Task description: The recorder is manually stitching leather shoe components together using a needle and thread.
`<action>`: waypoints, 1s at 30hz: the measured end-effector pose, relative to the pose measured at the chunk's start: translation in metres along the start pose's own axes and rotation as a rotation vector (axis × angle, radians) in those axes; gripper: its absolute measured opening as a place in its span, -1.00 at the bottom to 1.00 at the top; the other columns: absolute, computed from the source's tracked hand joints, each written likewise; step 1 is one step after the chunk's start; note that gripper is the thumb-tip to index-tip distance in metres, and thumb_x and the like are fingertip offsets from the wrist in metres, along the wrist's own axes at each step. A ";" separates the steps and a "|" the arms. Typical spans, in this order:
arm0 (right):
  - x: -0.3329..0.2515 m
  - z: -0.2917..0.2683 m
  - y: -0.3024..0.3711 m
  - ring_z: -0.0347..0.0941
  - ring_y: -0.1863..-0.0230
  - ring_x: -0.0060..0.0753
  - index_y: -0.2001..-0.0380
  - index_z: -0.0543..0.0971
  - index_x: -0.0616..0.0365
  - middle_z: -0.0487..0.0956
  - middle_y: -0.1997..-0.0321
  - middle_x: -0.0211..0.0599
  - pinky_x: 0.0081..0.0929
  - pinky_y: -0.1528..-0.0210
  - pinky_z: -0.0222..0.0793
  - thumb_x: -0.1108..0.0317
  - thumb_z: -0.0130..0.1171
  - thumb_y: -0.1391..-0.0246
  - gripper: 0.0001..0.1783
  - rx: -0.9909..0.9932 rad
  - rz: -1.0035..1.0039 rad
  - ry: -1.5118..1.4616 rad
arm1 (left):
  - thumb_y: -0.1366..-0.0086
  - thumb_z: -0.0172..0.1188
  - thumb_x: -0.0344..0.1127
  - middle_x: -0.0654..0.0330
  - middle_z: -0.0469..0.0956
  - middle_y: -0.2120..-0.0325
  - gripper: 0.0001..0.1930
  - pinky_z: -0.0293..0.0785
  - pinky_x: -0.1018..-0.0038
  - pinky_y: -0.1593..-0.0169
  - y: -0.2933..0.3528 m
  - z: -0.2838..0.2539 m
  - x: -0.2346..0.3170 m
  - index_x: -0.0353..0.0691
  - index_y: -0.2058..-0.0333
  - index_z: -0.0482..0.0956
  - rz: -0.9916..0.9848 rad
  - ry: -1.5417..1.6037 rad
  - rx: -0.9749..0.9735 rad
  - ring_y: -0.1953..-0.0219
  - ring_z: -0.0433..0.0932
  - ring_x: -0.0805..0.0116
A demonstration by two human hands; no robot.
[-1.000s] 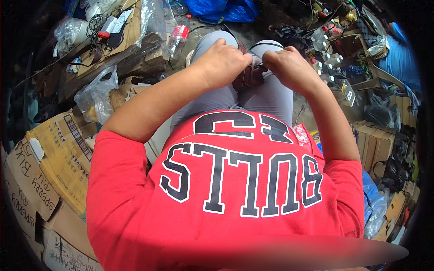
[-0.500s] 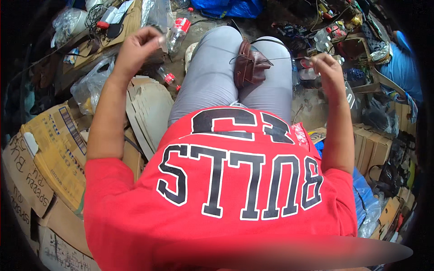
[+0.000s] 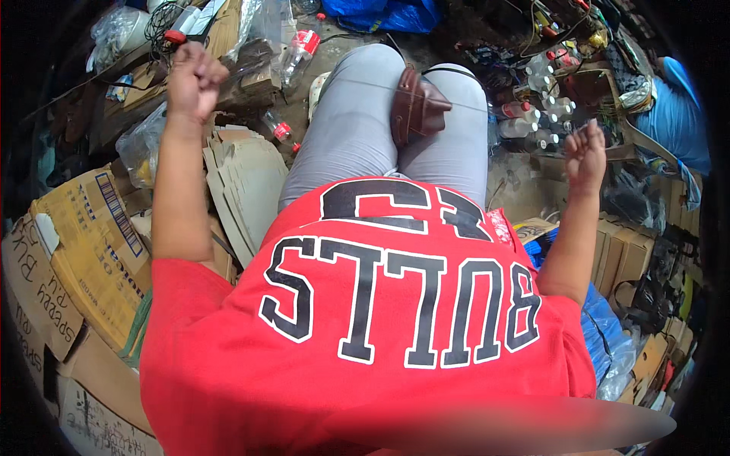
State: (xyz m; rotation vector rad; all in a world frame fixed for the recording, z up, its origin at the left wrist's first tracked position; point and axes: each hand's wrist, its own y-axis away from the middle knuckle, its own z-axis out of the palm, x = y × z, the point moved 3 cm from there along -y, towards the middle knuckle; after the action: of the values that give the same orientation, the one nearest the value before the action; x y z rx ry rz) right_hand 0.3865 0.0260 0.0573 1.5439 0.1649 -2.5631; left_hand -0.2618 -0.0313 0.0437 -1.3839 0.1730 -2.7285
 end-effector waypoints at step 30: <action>0.087 0.183 -0.014 0.40 0.33 -0.62 0.30 0.65 0.21 0.49 0.40 -0.44 -0.62 0.26 0.32 0.44 0.24 -0.02 -0.85 -0.371 0.297 1.121 | 0.11 0.42 -0.40 0.29 0.44 0.55 -0.64 0.31 0.48 0.32 -0.074 0.184 -0.183 -0.30 0.32 0.48 -0.333 -1.137 -0.896 0.42 0.36 0.50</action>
State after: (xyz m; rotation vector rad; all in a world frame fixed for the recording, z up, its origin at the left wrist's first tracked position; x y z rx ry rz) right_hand 0.1844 0.0029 0.0656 2.3707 0.4386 -1.1223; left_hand -0.0060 0.0520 0.0153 -3.1086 1.2017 -1.5384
